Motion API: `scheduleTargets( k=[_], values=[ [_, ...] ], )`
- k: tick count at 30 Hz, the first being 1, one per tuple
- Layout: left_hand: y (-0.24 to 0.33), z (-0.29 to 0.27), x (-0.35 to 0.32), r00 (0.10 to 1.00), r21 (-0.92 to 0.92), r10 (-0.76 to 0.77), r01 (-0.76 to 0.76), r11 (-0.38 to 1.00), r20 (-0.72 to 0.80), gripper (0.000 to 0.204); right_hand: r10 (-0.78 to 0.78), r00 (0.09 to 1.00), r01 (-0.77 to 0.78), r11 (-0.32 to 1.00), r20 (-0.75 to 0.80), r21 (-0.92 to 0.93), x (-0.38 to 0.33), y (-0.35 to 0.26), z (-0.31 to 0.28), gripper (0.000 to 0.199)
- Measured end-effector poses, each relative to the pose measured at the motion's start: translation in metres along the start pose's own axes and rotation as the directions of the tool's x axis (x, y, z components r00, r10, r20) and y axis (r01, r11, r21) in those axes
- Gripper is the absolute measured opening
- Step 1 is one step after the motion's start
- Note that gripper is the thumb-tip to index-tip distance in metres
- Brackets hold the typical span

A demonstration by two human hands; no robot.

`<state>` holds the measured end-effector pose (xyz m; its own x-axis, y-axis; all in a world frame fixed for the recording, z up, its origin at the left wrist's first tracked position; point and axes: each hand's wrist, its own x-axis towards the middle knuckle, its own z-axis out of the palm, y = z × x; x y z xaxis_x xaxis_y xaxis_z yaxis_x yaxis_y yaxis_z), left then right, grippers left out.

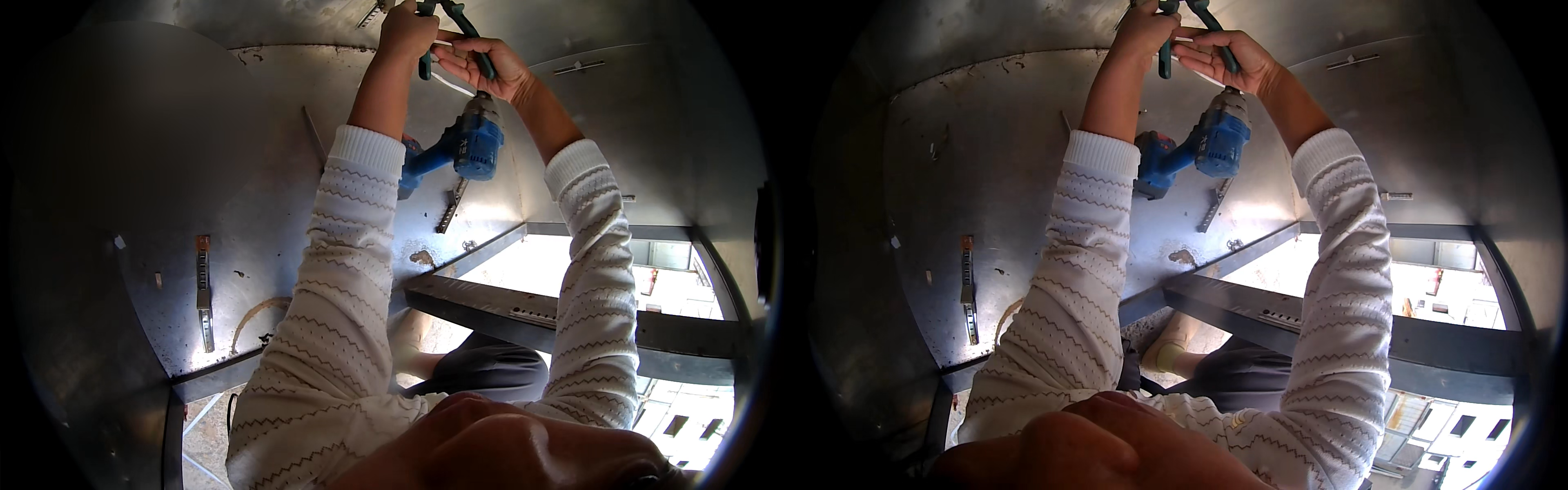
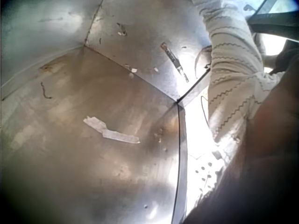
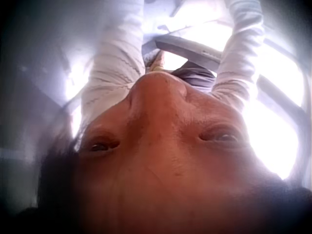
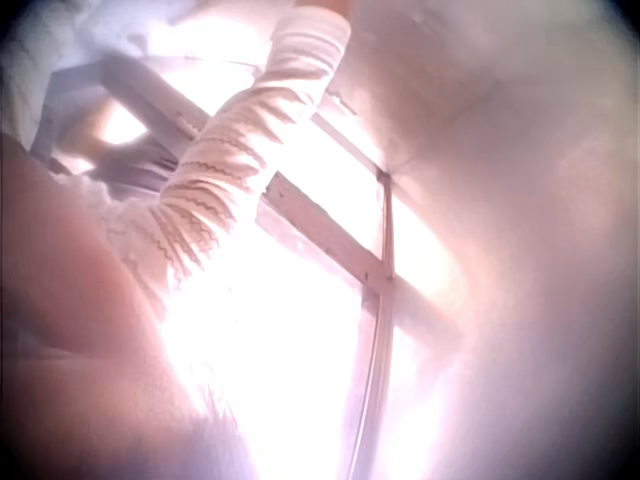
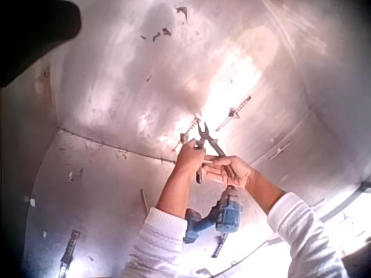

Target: The person uses a cordless drill to fasten screws into a metal frame, then switches to a screwdriver to tighten the fasteners. They also use pliers to adjust a white cable or wire running along the metal surface.

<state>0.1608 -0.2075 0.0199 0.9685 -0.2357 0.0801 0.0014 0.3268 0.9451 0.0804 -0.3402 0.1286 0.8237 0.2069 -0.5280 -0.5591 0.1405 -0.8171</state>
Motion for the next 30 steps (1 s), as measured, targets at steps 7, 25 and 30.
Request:
scheduleTargets(
  k=[7,25,30],
  values=[
    [0.005,-0.002,-0.001,0.996,-0.077,-0.08,0.083,0.994,0.043,0.037,-0.006,1.0,0.006,1.0,0.01,0.025,0.01,0.002,-0.012,0.036],
    [-0.016,0.001,0.013,0.997,-0.058,0.03,-0.035,0.998,-0.073,0.041,-0.008,1.0,0.006,0.997,0.028,0.075,0.024,0.01,-0.014,0.031],
    [-0.019,0.002,0.016,0.991,-0.028,0.062,-0.065,0.997,-0.116,0.038,0.02,0.994,-0.029,0.996,0.104,0.089,0.029,0.01,-0.019,0.031]
  ],
)
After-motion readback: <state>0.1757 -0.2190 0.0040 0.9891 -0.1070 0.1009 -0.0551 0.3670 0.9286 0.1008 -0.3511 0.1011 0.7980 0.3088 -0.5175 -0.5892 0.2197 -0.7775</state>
